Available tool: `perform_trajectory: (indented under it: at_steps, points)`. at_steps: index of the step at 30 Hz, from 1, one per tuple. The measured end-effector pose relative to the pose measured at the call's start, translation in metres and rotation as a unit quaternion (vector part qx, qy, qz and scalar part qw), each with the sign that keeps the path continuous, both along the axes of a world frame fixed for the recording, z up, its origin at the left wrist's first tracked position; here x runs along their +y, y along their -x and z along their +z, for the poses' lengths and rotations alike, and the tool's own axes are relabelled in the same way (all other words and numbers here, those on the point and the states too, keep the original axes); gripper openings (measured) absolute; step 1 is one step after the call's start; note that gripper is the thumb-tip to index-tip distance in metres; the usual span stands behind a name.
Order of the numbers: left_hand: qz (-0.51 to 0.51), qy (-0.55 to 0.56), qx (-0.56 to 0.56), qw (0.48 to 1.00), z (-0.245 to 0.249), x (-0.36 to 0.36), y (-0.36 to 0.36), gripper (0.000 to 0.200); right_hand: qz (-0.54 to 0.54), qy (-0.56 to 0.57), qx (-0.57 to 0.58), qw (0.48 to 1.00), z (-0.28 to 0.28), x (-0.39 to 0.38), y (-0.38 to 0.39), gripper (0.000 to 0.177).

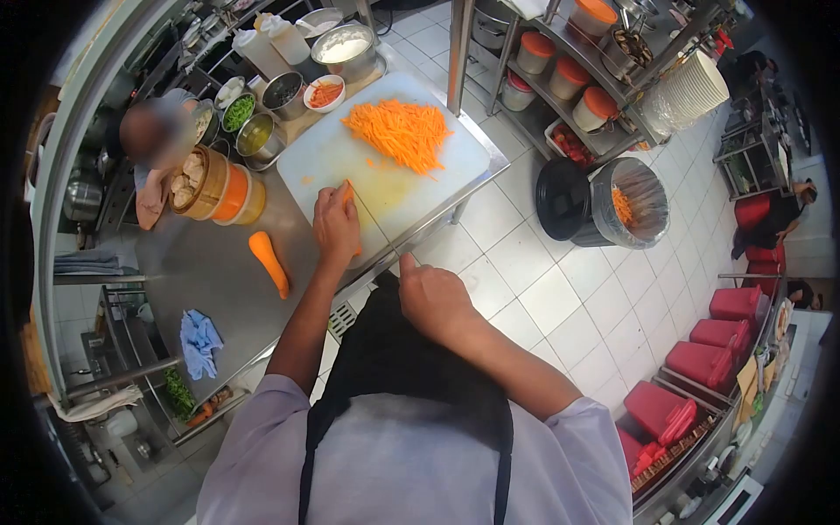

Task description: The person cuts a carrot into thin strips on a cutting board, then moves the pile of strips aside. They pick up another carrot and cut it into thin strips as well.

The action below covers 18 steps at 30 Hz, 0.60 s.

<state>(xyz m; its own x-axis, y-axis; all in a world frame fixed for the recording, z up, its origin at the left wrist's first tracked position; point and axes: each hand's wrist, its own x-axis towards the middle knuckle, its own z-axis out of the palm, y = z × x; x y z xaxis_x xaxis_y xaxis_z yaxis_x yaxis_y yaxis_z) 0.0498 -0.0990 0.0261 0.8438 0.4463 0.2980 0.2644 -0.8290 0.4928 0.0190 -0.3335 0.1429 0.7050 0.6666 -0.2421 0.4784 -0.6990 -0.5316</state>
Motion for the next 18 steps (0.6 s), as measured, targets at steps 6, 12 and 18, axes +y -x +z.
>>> perform_trajectory:
  at_steps: [6,12,18]
  points:
    - [0.003,0.008,-0.002,1.0,-0.001,0.002,-0.001,0.039,-0.01,0.012,0.003,1.0,-0.041,0.035,-0.015,0.019]
    - [0.007,0.017,0.005,1.0,0.002,0.002,0.0,0.037,-0.038,0.001,-0.03,0.999,-0.097,0.082,-0.039,0.018]
    - [0.014,0.076,-0.023,0.997,-0.008,0.006,-0.001,0.038,-0.033,-0.026,-0.043,0.998,-0.083,0.066,-0.043,0.021]
